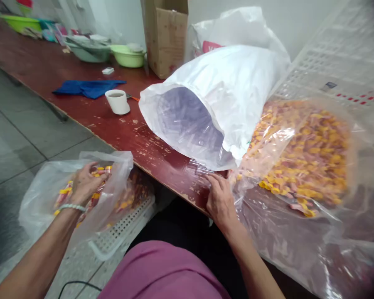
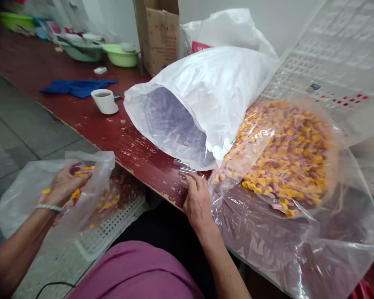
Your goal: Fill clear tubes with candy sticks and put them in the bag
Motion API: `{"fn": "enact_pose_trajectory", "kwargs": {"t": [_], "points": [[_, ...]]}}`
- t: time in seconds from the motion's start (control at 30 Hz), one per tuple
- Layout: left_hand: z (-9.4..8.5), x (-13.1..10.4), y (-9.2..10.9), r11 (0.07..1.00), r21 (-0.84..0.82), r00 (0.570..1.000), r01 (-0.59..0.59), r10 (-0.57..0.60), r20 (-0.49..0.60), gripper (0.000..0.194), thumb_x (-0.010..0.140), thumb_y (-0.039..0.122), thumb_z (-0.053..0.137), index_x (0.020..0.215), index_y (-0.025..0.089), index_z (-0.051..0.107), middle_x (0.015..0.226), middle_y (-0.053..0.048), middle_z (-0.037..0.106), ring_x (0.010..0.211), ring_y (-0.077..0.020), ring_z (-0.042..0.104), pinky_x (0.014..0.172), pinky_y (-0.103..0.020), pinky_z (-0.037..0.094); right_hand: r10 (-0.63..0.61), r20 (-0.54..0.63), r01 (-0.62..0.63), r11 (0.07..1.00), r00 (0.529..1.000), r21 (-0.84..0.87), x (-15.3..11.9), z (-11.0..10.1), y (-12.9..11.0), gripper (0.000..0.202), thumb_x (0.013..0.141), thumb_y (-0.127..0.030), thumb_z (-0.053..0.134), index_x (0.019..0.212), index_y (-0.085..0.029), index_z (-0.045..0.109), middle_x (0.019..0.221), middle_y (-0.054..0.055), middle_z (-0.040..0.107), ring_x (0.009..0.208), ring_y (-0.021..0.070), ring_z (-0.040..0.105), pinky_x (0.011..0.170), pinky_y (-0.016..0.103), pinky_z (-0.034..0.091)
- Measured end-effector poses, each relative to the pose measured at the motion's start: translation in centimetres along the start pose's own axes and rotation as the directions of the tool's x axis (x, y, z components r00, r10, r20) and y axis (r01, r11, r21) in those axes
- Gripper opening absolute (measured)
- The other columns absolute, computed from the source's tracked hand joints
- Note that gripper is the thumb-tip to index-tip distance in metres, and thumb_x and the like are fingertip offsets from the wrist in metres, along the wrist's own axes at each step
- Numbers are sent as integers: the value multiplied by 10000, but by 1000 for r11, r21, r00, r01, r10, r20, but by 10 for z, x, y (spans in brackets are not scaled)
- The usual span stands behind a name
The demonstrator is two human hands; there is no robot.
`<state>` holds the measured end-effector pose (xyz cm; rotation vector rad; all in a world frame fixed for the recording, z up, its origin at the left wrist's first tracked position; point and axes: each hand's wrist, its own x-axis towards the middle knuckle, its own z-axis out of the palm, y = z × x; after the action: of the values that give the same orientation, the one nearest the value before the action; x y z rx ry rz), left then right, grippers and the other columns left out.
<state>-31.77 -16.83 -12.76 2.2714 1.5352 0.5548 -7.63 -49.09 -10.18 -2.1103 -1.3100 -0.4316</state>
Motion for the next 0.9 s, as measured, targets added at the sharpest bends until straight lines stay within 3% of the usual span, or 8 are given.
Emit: {"fn": "enact_pose_trajectory", "kwargs": {"t": [0.1, 0.2, 0.3, 0.37, 0.47, 0.57, 0.73, 0.9], "points": [[-14, -5, 12, 992, 98, 952, -74, 99, -289, 478, 712, 342, 617, 1142, 139, 566, 1026, -107, 646, 939, -272, 555, 855, -421, 428, 1, 3, 0, 986, 1000, -167, 5, 6, 29, 524, 683, 47, 355, 1162, -95, 513, 1149, 165, 559, 1103, 266, 485, 992, 519, 388], [-19, -27, 56, 906, 97, 778, -411, 405, -480, 381, 725, 225, 599, 1102, 168, 588, 1059, -82, 648, 966, -242, 568, 924, -415, 423, 42, 41, -32, 974, 998, -226, 5, 10, 46, 504, 678, 35, 361, 1144, -86, 511, 1099, 166, 571, 1067, 268, 493, 979, 503, 393], [-7, -55, 119, 690, -92, 673, -718, 655, -344, 296, 770, 133, 539, 1054, 190, 600, 1028, -60, 645, 979, -210, 570, 917, -359, 441, 71, 51, -58, 972, 996, -227, 3, 9, 50, 473, 702, 24, 358, 1125, -113, 519, 1083, 152, 564, 1071, 269, 480, 972, 498, 390], [11, -68, 157, 592, -226, 633, -774, 740, -229, 322, 788, 77, 473, 1067, 187, 590, 1039, -64, 628, 997, -200, 559, 921, -349, 443, 69, 39, -59, 975, 997, -214, 4, 6, 47, 486, 705, 16, 365, 1153, -113, 502, 1169, 170, 513, 1129, 280, 442, 972, 502, 388], [41, -74, 197, 566, -287, 619, -773, 773, -140, 383, 763, 18, 427, 1082, 158, 584, 1031, -84, 610, 1003, -212, 534, 922, -366, 439, 61, 19, -57, 982, 998, -180, 8, 2, 39, 486, 731, 3, 367, 1190, -115, 474, 1205, 178, 479, 1139, 267, 436, 964, 482, 400], [63, -71, 219, 589, -250, 626, -768, 773, -101, 390, 748, 11, 432, 1082, 132, 593, 1023, -103, 593, 989, -228, 510, 905, -369, 437, 133, -72, -143, 978, 989, -152, 11, 4, 32, 335, 833, -96, 388, 1154, -114, 481, 1094, 157, 531, 1071, 257, 477, 962, 480, 399], [76, -64, 242, 534, -77, 524, -842, 843, 123, 359, 787, 49, 419, 1067, 154, 617, 1004, -114, 588, 969, -261, 490, 827, -378, 439, 301, -118, -320, 926, 946, -202, 7, 14, 28, 467, 828, -411, 544, 1155, -85, 476, 1115, 204, 551, 1097, 320, 481, 917, 496, 420], [85, -56, 240, 535, -22, 515, -845, 824, 236, 339, 813, 124, 452, 1120, 162, 592, 1003, -118, 575, 964, -272, 494, 819, -394, 436, 439, -3, -427, 870, 898, -245, 5, 9, 26, 435, 791, -275, 545, 1178, -90, 474, 1121, 198, 574, 1026, 303, 550, 835, 427, 471]]}}
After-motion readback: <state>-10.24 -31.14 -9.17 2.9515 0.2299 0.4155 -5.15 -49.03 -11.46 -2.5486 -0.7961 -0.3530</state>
